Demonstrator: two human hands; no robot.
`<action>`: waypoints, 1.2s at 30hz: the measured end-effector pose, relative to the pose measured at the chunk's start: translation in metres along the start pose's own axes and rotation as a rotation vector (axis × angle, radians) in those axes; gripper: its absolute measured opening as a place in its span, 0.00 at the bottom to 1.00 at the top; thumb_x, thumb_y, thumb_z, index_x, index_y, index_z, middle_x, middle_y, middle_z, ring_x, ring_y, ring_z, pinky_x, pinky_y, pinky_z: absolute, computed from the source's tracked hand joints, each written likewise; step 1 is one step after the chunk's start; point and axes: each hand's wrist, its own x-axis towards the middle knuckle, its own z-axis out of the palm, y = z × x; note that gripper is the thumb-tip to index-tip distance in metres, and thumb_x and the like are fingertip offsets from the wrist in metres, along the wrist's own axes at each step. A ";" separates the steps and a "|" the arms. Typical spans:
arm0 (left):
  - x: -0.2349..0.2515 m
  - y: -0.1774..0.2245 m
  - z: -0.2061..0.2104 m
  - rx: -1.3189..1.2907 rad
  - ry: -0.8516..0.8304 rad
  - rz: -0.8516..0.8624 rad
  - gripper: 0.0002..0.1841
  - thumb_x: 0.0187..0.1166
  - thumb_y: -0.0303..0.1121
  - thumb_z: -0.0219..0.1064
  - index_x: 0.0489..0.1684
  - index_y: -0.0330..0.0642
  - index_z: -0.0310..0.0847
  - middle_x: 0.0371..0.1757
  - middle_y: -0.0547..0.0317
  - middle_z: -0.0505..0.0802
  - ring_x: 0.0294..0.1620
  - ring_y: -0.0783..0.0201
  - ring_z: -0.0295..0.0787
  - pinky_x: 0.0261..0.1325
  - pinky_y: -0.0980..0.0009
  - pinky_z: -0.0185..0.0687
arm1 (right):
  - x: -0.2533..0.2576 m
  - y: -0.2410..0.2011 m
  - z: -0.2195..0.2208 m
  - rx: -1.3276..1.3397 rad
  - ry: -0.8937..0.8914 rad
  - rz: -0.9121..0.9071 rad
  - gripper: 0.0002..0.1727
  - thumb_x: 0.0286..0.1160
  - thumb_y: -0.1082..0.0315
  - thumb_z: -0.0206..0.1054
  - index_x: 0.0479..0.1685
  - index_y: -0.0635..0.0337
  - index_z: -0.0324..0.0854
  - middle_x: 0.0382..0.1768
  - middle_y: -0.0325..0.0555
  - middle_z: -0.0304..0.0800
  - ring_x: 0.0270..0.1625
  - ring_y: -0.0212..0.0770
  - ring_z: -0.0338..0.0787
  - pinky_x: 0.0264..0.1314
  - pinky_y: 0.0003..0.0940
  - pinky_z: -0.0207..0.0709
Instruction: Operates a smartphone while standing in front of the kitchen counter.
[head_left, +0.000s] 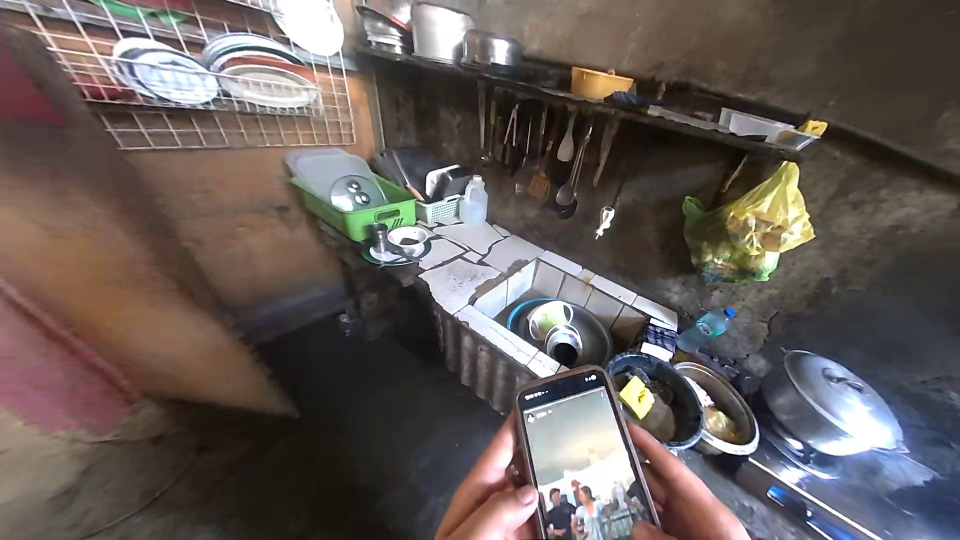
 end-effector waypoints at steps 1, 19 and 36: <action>0.000 0.000 0.001 0.004 0.001 0.001 0.31 0.75 0.16 0.46 0.84 0.33 0.56 0.67 0.57 0.90 0.64 0.62 0.90 0.70 0.58 0.85 | -0.001 -0.001 0.000 -0.001 0.004 0.006 0.39 0.76 0.79 0.59 0.88 0.78 0.44 0.74 0.50 0.81 0.67 0.34 0.88 0.68 0.37 0.84; 0.002 0.004 -0.002 -0.006 -0.027 -0.010 0.31 0.76 0.16 0.43 0.85 0.34 0.54 0.67 0.54 0.90 0.65 0.59 0.90 0.71 0.54 0.85 | 0.003 0.004 0.000 0.054 -0.019 -0.036 0.38 0.79 0.78 0.57 0.88 0.77 0.44 0.77 0.53 0.79 0.72 0.40 0.86 0.75 0.44 0.81; 0.003 0.006 -0.005 0.154 0.000 0.023 0.39 0.68 0.10 0.56 0.86 0.27 0.47 0.69 0.52 0.88 0.65 0.58 0.90 0.71 0.55 0.85 | 0.012 0.014 0.003 0.110 -0.015 -0.079 0.36 0.85 0.71 0.56 0.86 0.82 0.45 0.79 0.52 0.77 0.72 0.36 0.85 0.75 0.38 0.81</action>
